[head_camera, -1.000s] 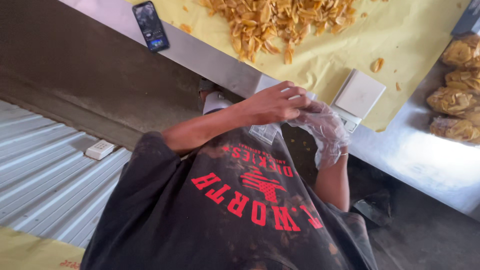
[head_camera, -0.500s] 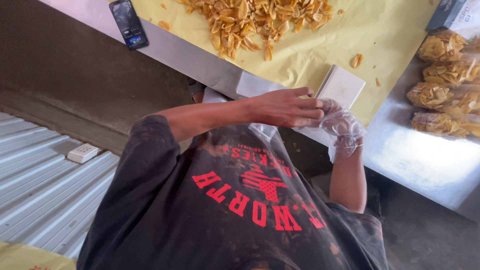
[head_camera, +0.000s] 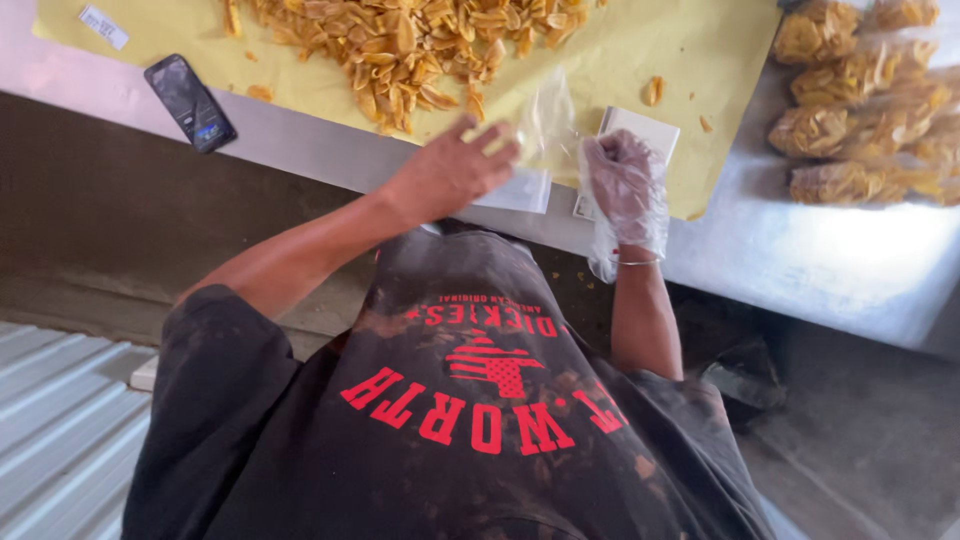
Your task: The person scoops dried fruit chips from a large pile on a table into clear plastic bags. They place the bags on a digital scale to measure the weight, then remove the bags and set them aside. The person repeats this process multiple times.
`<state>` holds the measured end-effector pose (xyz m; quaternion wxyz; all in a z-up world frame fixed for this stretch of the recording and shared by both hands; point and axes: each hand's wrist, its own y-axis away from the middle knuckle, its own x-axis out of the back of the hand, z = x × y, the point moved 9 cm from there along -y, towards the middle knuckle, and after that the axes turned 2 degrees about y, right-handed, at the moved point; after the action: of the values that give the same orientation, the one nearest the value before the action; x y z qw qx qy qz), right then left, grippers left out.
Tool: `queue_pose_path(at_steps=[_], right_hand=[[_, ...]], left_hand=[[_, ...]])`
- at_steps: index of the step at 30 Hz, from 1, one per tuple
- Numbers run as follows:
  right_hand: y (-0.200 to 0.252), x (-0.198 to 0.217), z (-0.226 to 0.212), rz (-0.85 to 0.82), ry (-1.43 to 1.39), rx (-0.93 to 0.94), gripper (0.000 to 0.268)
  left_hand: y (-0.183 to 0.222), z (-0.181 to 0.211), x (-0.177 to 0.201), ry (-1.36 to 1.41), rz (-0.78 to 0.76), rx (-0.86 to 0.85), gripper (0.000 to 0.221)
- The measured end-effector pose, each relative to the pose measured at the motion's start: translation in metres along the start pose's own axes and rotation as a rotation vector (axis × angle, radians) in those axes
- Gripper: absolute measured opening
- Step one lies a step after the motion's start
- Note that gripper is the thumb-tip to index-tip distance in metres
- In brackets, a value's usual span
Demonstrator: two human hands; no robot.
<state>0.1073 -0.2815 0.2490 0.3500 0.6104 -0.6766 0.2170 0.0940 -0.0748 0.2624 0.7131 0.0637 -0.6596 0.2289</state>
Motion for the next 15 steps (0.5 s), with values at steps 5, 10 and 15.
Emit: queue_pose_path(at_steps=[5,10,15], right_hand=[[0.011,-0.013,-0.049,-0.015,0.116,0.23,0.015],[0.019,-0.031,-0.059,-0.092,-0.121,0.005,0.025],[0.01,-0.039,-0.014,-0.067,-0.127,-0.138,0.021]], left_hand=[[0.005,-0.037,0.01,0.287,0.152,0.392,0.016],[0.016,-0.046,-0.002,0.609,0.408,0.819,0.017],[0.025,-0.029,-0.036,0.561,0.151,0.638,0.031]])
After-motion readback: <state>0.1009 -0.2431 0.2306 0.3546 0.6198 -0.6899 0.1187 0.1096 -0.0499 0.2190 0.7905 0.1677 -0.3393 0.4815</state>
